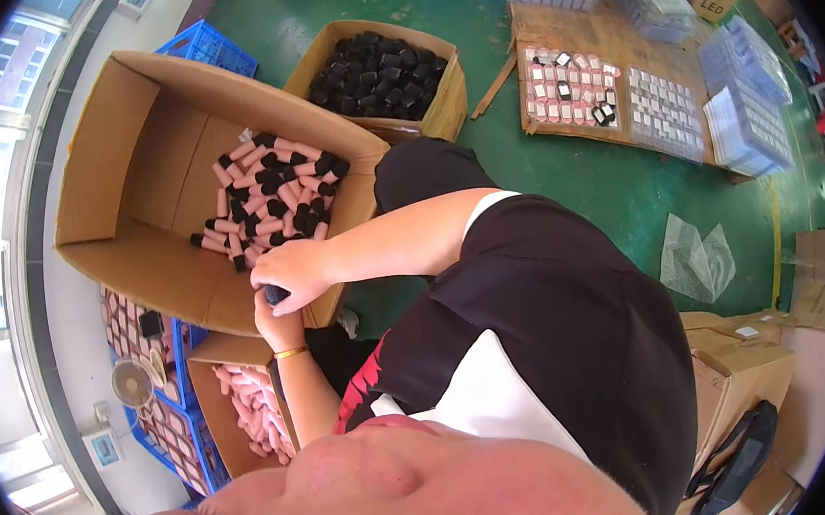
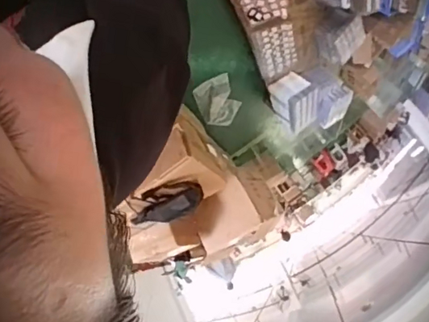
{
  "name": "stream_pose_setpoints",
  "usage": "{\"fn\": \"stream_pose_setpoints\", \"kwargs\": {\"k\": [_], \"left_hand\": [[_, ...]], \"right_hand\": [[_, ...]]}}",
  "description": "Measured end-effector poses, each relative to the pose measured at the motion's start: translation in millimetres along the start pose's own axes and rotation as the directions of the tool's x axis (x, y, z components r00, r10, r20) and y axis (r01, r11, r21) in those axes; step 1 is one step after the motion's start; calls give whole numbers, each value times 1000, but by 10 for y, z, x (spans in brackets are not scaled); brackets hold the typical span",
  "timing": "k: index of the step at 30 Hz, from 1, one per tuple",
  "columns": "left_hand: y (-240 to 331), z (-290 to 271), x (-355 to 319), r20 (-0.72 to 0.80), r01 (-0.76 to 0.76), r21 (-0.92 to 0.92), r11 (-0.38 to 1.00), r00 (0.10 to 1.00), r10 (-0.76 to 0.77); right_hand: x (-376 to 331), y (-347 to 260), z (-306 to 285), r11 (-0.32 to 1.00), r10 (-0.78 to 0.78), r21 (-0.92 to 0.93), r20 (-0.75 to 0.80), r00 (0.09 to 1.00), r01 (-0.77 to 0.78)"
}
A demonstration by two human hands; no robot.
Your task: Sorting and assembling small pink and black plastic components from cardboard boxes into a target container.
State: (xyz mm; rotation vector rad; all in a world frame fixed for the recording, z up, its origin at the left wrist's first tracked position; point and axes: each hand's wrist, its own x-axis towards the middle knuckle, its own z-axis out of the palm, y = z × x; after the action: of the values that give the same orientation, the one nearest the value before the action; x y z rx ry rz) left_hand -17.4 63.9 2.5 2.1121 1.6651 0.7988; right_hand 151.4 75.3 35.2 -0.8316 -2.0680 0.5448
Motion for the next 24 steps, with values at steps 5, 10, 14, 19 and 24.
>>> {"fn": "stream_pose_setpoints", "kwargs": {"k": [5,10,14,19,24], "left_hand": [[296,-33,-208,95,-88,194,977,993,70],[484,-88,-468,161,-142,188,972,981,112],[520,-133,-595,132,-215,95,972,971,202],[487,-184,-703,105,-243,70,967,966,235],[485,-235,-793,139,-213,103,972,970,198]], "right_hand": [[-284,-264,-166,938,321,-189,157,934,-290],[-652,-462,-176,960,279,-60,143,950,-273],[-794,-610,-202,991,130,-52,81,988,-127],[-838,-709,-153,998,49,-36,40,998,-48],[-842,-792,-156,997,68,-47,130,989,-62]]}}
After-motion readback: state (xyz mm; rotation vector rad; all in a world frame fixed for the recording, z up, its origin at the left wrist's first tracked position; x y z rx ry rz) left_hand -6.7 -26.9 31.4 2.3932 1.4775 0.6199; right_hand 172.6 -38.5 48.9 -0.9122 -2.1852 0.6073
